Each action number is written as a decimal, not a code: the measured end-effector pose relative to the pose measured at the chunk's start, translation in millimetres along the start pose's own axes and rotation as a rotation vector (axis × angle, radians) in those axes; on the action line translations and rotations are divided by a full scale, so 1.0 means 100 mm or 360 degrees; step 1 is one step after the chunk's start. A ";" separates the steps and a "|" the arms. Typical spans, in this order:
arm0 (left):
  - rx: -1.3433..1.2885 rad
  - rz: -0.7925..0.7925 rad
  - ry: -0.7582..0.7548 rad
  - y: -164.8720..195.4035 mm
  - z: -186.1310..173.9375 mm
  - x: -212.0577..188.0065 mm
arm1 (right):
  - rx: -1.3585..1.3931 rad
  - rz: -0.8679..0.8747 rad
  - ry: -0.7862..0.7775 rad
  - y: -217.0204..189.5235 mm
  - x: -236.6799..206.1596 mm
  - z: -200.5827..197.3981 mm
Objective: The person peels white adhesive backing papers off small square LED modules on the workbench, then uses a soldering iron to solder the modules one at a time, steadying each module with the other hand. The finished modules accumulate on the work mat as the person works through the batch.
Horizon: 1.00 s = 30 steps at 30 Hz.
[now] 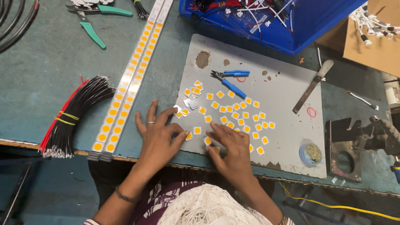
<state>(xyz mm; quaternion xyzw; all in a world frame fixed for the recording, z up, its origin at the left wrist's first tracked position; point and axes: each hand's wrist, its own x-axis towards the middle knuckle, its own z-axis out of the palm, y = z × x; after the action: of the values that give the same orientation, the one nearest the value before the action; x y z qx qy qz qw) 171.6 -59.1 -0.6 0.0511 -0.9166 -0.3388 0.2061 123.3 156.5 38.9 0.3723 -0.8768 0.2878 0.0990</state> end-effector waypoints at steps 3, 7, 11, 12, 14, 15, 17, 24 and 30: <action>0.0064 -0.0056 -0.0048 0.03 0.01 0.01 | -0.0007 0.0072 -0.0135 0.03 -0.08 0.02; 0.0212 -0.0001 0.0143 0.04 -0.04 0.02 | 0.0029 0.0022 -0.0131 0.05 -0.07 0.01; 0.0412 -0.0013 0.0166 -0.03 -0.11 0.10 | 0.0010 -0.0041 -0.0084 0.06 0.09 -0.04; 0.0429 -0.0016 0.0147 -0.05 -0.11 0.14 | 0.0015 -0.0035 -0.0075 0.05 0.15 -0.04; 0.0459 -0.0017 0.0119 -0.09 -0.10 0.24 | -0.0014 -0.0083 -0.0105 0.06 0.27 -0.03; 0.0427 -0.0002 0.0123 -0.10 -0.10 0.26 | -0.0032 -0.0109 -0.0119 0.07 0.34 -0.02; 0.0361 0.0030 0.0132 -0.11 -0.09 0.30 | -0.0085 -0.0182 -0.0215 0.08 0.48 0.04; 0.0258 0.0085 0.0117 -0.06 -0.07 0.15 | -0.0065 -0.0233 -0.0305 0.07 0.61 0.26; 0.0151 0.0110 0.0235 -0.06 -0.11 0.13 | -0.0097 -0.0251 -0.0263 0.09 0.60 0.30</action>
<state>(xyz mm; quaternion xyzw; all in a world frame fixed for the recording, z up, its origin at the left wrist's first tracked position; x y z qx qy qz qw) 164.1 -73.0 7.2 0.0541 -0.9152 -0.2831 0.2818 76.3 108.6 34.2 0.4593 -0.8583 0.2207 0.0601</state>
